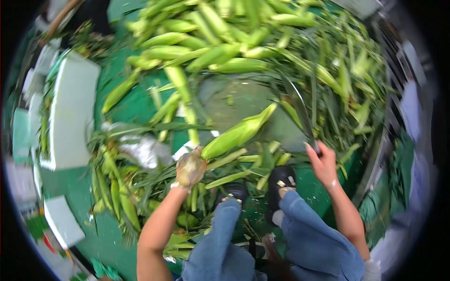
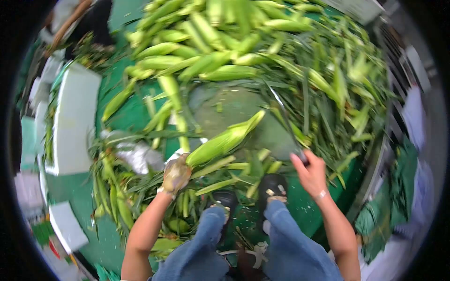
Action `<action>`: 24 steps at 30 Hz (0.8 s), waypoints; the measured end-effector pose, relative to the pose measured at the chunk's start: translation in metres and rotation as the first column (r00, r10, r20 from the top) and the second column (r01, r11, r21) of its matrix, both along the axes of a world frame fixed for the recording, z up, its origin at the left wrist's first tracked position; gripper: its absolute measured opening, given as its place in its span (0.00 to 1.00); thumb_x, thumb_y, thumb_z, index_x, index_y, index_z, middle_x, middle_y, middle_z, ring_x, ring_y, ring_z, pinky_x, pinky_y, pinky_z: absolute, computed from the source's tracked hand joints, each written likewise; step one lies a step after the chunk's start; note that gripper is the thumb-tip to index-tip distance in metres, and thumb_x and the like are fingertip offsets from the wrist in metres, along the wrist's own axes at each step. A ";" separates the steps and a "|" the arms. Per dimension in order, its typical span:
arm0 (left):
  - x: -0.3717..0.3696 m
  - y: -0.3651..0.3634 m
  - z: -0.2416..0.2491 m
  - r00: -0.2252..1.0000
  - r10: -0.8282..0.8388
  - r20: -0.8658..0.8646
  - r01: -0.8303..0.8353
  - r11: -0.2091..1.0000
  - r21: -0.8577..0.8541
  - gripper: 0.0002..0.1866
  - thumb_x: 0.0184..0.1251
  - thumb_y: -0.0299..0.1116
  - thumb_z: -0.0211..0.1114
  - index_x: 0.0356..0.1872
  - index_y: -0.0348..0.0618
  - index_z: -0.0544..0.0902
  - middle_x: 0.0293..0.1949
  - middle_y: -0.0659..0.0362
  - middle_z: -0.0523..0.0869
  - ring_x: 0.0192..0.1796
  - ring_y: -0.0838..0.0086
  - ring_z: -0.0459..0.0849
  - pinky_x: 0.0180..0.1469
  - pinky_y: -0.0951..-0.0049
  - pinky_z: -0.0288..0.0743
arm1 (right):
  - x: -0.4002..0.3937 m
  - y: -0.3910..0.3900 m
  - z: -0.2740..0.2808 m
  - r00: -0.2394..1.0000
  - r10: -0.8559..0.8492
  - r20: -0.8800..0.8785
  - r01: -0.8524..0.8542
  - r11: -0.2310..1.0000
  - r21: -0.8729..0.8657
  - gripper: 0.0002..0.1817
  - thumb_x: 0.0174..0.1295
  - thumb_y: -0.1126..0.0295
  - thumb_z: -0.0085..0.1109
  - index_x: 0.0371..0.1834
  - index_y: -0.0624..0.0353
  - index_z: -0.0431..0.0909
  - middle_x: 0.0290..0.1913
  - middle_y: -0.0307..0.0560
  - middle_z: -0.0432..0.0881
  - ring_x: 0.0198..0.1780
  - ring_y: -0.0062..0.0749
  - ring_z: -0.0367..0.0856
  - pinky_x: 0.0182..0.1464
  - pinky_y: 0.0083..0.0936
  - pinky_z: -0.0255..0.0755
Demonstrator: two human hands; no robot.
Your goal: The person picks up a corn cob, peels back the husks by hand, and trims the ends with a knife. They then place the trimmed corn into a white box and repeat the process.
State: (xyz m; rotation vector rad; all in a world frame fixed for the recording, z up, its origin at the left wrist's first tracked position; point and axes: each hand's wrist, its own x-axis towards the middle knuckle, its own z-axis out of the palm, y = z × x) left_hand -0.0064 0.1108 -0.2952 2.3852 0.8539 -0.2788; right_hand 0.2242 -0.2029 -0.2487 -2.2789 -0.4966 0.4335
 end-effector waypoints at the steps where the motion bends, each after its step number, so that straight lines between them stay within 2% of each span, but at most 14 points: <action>1: 0.019 -0.004 -0.019 0.987 -0.118 -0.108 0.127 0.988 0.082 0.19 0.55 0.34 0.60 0.50 0.42 0.80 0.36 0.45 0.86 0.40 0.50 0.85 0.45 0.54 0.77 | 0.008 0.016 0.017 0.998 0.010 0.058 -0.013 0.998 0.065 0.18 0.63 0.63 0.65 0.23 0.62 0.70 0.16 0.38 0.62 0.20 0.22 0.57 0.22 0.26 0.55; 3: 0.032 -0.008 -0.035 0.991 -0.058 -0.123 0.068 0.995 0.078 0.16 0.56 0.35 0.60 0.46 0.41 0.81 0.36 0.45 0.87 0.40 0.49 0.85 0.45 0.54 0.77 | 0.015 0.039 0.048 0.993 0.007 0.116 -0.021 0.992 0.122 0.16 0.63 0.64 0.64 0.25 0.62 0.71 0.16 0.39 0.63 0.19 0.23 0.57 0.22 0.26 0.55; 5: 0.039 -0.007 -0.029 0.987 -0.015 -0.161 0.027 0.997 0.071 0.16 0.56 0.35 0.60 0.45 0.40 0.81 0.36 0.45 0.87 0.42 0.49 0.85 0.46 0.54 0.77 | 0.017 0.051 0.062 0.996 0.020 0.091 -0.058 0.896 0.441 0.13 0.63 0.66 0.64 0.28 0.62 0.72 0.16 0.42 0.65 0.17 0.25 0.63 0.22 0.24 0.60; 8: 0.038 -0.012 -0.028 0.989 -0.031 -0.142 0.050 0.990 0.133 0.16 0.56 0.35 0.60 0.45 0.40 0.81 0.35 0.44 0.87 0.42 0.48 0.85 0.46 0.54 0.77 | 0.002 0.040 0.007 0.963 0.119 0.243 -0.217 0.874 0.434 0.13 0.64 0.65 0.62 0.31 0.65 0.73 0.17 0.50 0.72 0.18 0.36 0.74 0.25 0.31 0.68; 10: 0.036 -0.014 -0.027 0.985 -0.010 -0.169 0.028 0.994 0.105 0.16 0.56 0.36 0.60 0.44 0.39 0.81 0.35 0.44 0.86 0.41 0.47 0.85 0.45 0.52 0.77 | -0.003 0.022 -0.056 0.964 0.261 -0.042 -0.262 0.964 -0.036 0.17 0.63 0.61 0.61 0.32 0.67 0.76 0.24 0.60 0.81 0.28 0.54 0.83 0.32 0.40 0.74; 11: 0.033 -0.016 -0.022 0.983 -0.045 -0.176 0.061 0.994 0.090 0.16 0.56 0.36 0.60 0.43 0.39 0.81 0.36 0.43 0.86 0.41 0.47 0.85 0.45 0.52 0.77 | -0.002 0.017 -0.062 0.966 0.258 -0.028 -0.259 0.965 -0.030 0.17 0.63 0.61 0.61 0.32 0.67 0.76 0.24 0.60 0.81 0.28 0.54 0.83 0.32 0.40 0.74; 12: 0.026 -0.019 -0.019 0.979 -0.082 -0.186 0.098 0.992 0.074 0.16 0.56 0.37 0.61 0.43 0.39 0.80 0.36 0.42 0.86 0.41 0.47 0.85 0.45 0.52 0.77 | -0.003 0.014 -0.065 0.968 0.220 -0.121 -0.240 0.953 -0.182 0.18 0.63 0.59 0.61 0.33 0.67 0.78 0.28 0.63 0.82 0.32 0.58 0.82 0.35 0.43 0.75; 14: -0.015 -0.028 -0.073 0.976 -0.201 0.085 0.179 0.960 0.216 0.17 0.58 0.41 0.60 0.41 0.38 0.81 0.36 0.42 0.86 0.39 0.46 0.84 0.42 0.51 0.77 | 0.004 0.015 -0.064 0.965 0.164 -0.203 -0.226 0.916 -0.333 0.19 0.62 0.57 0.61 0.33 0.67 0.80 0.31 0.65 0.83 0.36 0.63 0.82 0.38 0.47 0.76; 16: -0.016 -0.048 -0.060 0.991 -0.132 0.027 0.130 0.989 0.073 0.18 0.60 0.42 0.59 0.40 0.35 0.81 0.36 0.43 0.86 0.39 0.46 0.84 0.42 0.52 0.77 | 0.002 0.022 -0.058 0.970 0.192 -0.147 -0.239 0.846 -0.477 0.19 0.61 0.56 0.61 0.31 0.66 0.82 0.32 0.65 0.84 0.37 0.60 0.83 0.41 0.46 0.78; 18: 0.006 -0.091 -0.010 0.975 0.196 0.106 -0.157 0.943 -0.294 0.19 0.62 0.44 0.59 0.39 0.34 0.81 0.34 0.44 0.86 0.37 0.48 0.84 0.40 0.52 0.76 | 0.007 0.031 -0.063 0.947 0.322 -0.014 -0.265 0.754 -0.601 0.18 0.61 0.57 0.61 0.35 0.64 0.79 0.34 0.62 0.85 0.39 0.57 0.85 0.44 0.47 0.79; 19: -0.012 -0.126 -0.037 0.947 0.213 0.241 -0.104 0.912 -0.397 0.18 0.62 0.44 0.60 0.39 0.35 0.81 0.32 0.45 0.85 0.35 0.49 0.84 0.38 0.53 0.76 | 0.007 0.036 -0.078 0.955 0.297 0.021 -0.224 0.764 -0.605 0.17 0.61 0.57 0.61 0.36 0.63 0.79 0.34 0.62 0.85 0.40 0.57 0.85 0.44 0.47 0.79; 21: -0.013 -0.151 -0.050 0.928 0.133 0.348 0.025 0.910 -0.414 0.17 0.64 0.43 0.61 0.38 0.37 0.81 0.28 0.46 0.84 0.32 0.52 0.84 0.35 0.56 0.76 | 0.010 0.061 -0.082 0.976 0.209 0.065 -0.137 0.815 -0.563 0.16 0.61 0.59 0.61 0.37 0.64 0.79 0.35 0.63 0.85 0.41 0.56 0.85 0.44 0.45 0.80; 23: 0.014 -0.123 0.005 0.949 -0.314 -0.018 0.310 0.945 -0.102 0.15 0.68 0.42 0.60 0.39 0.38 0.82 0.29 0.47 0.85 0.33 0.54 0.85 0.35 0.60 0.76 | 0.040 0.068 -0.088 0.988 0.131 0.078 -0.068 0.836 -0.544 0.16 0.60 0.58 0.60 0.36 0.63 0.82 0.35 0.62 0.85 0.40 0.56 0.85 0.44 0.45 0.80; 24: 0.029 -0.107 0.052 0.962 0.186 -0.200 -0.266 0.804 -0.532 0.16 0.69 0.43 0.59 0.40 0.38 0.81 0.30 0.47 0.85 0.35 0.54 0.85 0.37 0.59 0.76 | 0.059 0.064 -0.072 0.990 0.112 0.081 -0.049 0.830 -0.555 0.16 0.59 0.57 0.59 0.34 0.61 0.84 0.35 0.61 0.85 0.39 0.56 0.86 0.45 0.45 0.80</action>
